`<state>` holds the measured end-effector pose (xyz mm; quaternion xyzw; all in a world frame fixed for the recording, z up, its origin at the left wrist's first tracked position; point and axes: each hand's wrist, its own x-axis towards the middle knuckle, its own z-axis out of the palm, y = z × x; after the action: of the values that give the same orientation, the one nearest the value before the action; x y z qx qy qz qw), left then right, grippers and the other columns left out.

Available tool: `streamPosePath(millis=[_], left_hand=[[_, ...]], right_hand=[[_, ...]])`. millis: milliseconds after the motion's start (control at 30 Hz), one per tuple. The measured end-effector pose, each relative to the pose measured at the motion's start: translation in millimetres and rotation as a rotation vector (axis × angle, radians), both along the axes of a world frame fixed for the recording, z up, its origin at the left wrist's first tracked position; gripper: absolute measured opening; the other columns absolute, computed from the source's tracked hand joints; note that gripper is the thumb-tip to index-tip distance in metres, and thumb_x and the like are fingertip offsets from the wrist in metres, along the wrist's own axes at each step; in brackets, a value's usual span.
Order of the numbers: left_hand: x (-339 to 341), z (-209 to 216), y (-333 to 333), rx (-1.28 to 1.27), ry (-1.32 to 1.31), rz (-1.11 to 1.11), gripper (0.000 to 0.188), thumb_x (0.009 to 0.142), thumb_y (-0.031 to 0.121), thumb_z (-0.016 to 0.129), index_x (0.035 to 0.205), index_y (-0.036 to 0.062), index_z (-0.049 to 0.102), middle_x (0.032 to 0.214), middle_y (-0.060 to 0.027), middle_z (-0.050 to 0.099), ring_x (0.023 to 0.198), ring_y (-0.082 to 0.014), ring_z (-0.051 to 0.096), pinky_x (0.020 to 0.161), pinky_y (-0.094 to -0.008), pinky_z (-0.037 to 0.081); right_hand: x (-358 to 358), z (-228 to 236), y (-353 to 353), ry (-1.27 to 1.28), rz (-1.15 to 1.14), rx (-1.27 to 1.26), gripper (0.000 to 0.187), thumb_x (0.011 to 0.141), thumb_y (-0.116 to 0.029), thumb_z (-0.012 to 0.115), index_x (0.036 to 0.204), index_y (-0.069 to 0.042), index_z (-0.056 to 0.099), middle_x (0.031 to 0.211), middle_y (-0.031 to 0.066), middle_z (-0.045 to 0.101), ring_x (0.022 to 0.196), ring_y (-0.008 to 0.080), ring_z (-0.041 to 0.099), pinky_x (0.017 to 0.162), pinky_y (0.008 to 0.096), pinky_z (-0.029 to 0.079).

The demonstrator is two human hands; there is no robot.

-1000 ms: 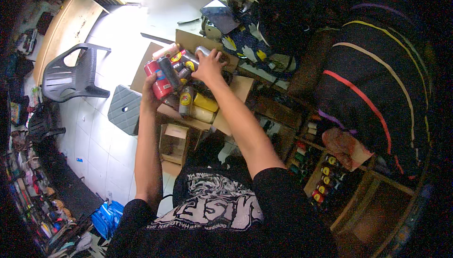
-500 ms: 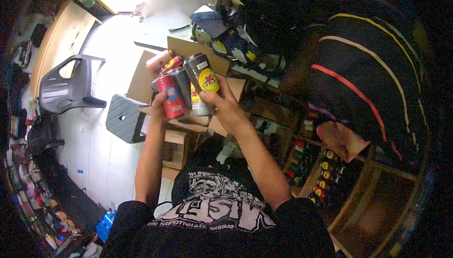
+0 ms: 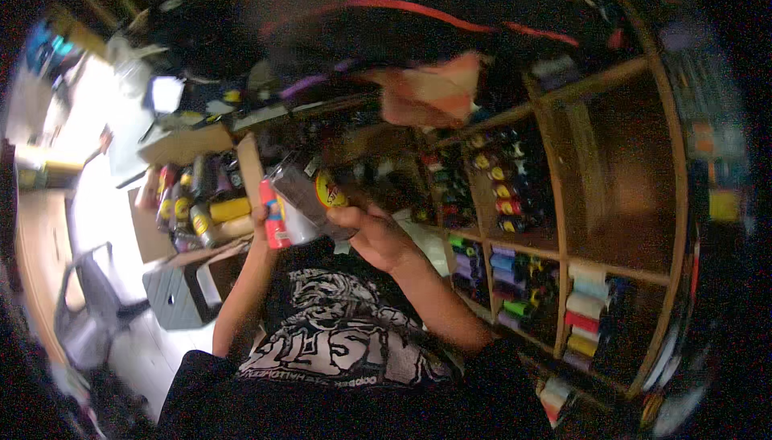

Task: The person sorts various spools of thread and containers from a cardboard box onto wooden shelves, organizing them by color and type.

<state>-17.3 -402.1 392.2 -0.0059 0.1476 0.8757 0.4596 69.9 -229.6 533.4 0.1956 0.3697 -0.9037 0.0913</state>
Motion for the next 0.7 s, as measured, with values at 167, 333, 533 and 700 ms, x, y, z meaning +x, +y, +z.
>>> streamPosePath(millis=[167,333,533,700], left_hand=[[20.9,2.1,44.3,0.119,-0.121,-0.265,0.085,0.060,0.032,0.075,0.129,0.0008,0.036,0.117,-0.0188,0.054,0.104,-0.0317,0.056,0.094,-0.0476,0.043],[41.5,35.9,89.3,0.123,-0.084,-0.516,0.091,0.057,0.035,0.073,0.132,0.0013,0.033,0.122,-0.0228,0.049,0.110,-0.0364,0.051,0.097,-0.0499,0.039],[60.8,29.2,111.7,0.059,-0.033,-0.685,0.091,0.057,0.035,0.073,0.132,0.0021,0.032,0.123,-0.0257,0.044,0.112,-0.0389,0.048,0.097,-0.0526,0.038],[71.5,28.6,120.3,0.029,-0.023,-0.713,0.089,0.058,0.037,0.072,0.130,0.0020,0.033,0.122,-0.0261,0.045,0.111,-0.0394,0.048,0.096,-0.0531,0.038]], right_hand=[[72.5,11.9,37.5,-0.077,-0.246,0.142,0.052,0.078,-0.009,0.059,0.126,0.001,0.039,0.114,0.0108,0.054,0.097,0.0191,0.056,0.082,0.0316,0.046],[151.1,-16.3,85.4,-0.378,-0.426,0.755,0.056,0.077,-0.016,0.069,0.123,-0.001,0.041,0.099,0.0108,0.057,0.073,0.0148,0.060,0.057,0.0244,0.047],[223.4,-98.4,173.6,-0.571,-0.578,1.583,0.045,0.072,-0.024,0.070,0.108,-0.002,0.053,0.083,0.0118,0.062,0.072,0.0196,0.061,0.063,0.0314,0.047],[192.2,-113.1,233.5,-0.803,-0.407,1.672,0.045,0.068,-0.023,0.069,0.107,-0.005,0.054,0.093,0.0196,0.063,0.084,0.0354,0.062,0.072,0.0387,0.048]])
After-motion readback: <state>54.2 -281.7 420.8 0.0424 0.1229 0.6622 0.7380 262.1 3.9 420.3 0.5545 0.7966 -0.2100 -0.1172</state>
